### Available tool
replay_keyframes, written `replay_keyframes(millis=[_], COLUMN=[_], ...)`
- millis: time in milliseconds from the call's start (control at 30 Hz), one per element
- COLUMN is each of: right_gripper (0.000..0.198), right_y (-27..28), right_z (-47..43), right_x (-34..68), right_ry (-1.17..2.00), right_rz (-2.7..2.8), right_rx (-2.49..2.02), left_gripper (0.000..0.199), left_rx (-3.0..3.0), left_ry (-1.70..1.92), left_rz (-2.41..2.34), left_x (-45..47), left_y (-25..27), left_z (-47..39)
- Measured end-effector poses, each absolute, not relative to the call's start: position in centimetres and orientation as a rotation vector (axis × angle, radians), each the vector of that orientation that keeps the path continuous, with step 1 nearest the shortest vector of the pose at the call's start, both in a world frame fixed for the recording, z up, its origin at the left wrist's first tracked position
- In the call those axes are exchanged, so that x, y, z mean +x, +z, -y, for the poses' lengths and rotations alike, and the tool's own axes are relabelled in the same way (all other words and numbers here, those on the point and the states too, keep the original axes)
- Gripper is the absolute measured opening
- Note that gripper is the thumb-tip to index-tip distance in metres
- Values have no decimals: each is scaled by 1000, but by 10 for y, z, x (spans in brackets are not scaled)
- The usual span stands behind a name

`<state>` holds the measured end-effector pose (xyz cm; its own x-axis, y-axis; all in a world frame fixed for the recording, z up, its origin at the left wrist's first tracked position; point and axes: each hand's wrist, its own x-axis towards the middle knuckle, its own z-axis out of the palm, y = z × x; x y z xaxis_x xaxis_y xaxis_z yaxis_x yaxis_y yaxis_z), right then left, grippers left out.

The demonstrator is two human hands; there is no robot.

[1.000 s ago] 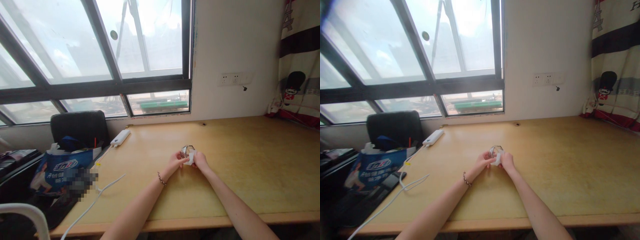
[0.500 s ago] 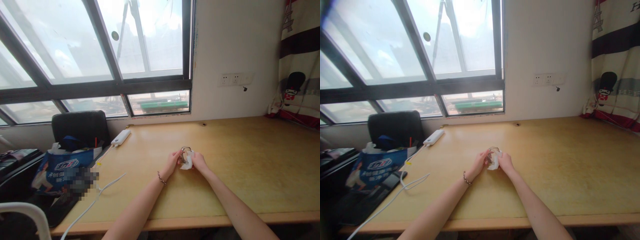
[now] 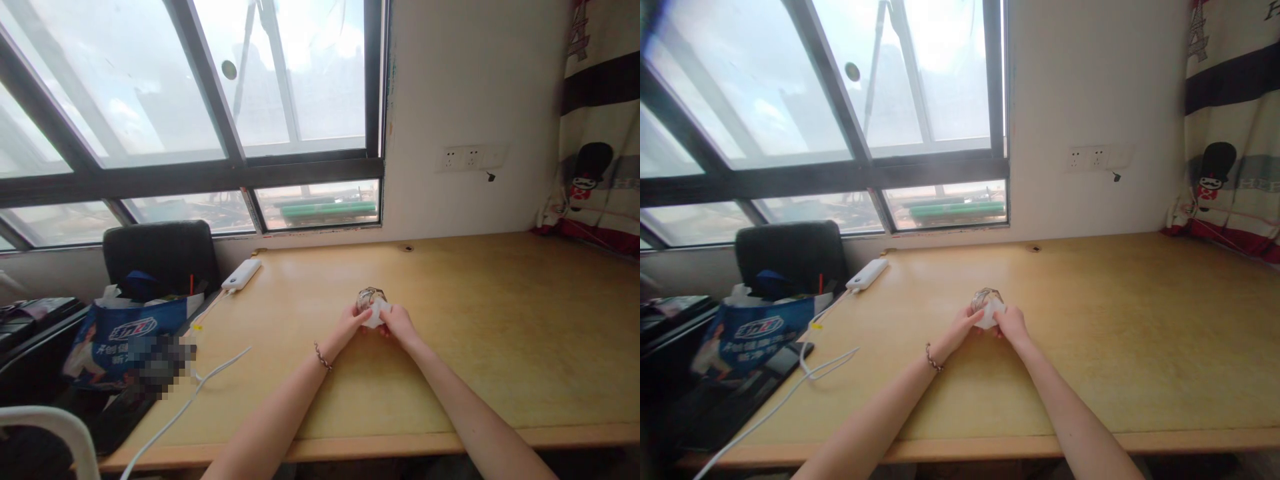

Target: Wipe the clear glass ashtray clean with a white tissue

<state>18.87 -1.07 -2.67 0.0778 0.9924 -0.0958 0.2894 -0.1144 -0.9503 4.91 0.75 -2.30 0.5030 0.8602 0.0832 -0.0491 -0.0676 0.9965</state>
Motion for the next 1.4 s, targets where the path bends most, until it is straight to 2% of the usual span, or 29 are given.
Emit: replay_keyframes(millis=[167, 267, 367, 467, 533, 767, 1033, 1267, 1400], right_gripper=[25, 24, 21, 19, 19, 28, 21, 43, 42], right_y=[-14, -13, -17, -22, -23, -17, -23, -27, -27], right_z=[18, 20, 14, 6, 5, 16, 11, 8, 7], right_x=[195, 196, 197, 197, 197, 195, 193, 195, 194], right_ry=[303, 68, 152, 473, 571, 170, 239, 270, 444], right_rz=[1633, 1732, 1710, 1681, 1692, 1764, 1796, 1592, 1507], right_rx=[-1692, -1629, -1634, -1697, -1717, -1726, -1724, -1809, -1790], left_gripper=[50, 58, 60, 53, 50, 59, 69, 43, 40], left_rx=[1454, 1464, 1463, 1454, 1461, 1493, 1481, 1538, 1459], left_ry=[855, 840, 855, 886, 890, 867, 868, 931, 941], left_rz=[-807, -759, -735, -742, -764, -844, -945, -859, -790], left_x=[49, 47, 46, 48, 49, 49, 46, 49, 51], left_y=[-31, -32, -29, -28, -29, -32, -38, -29, -24], left_z=[-11, -10, -7, -6, -6, -8, -12, -8, -4])
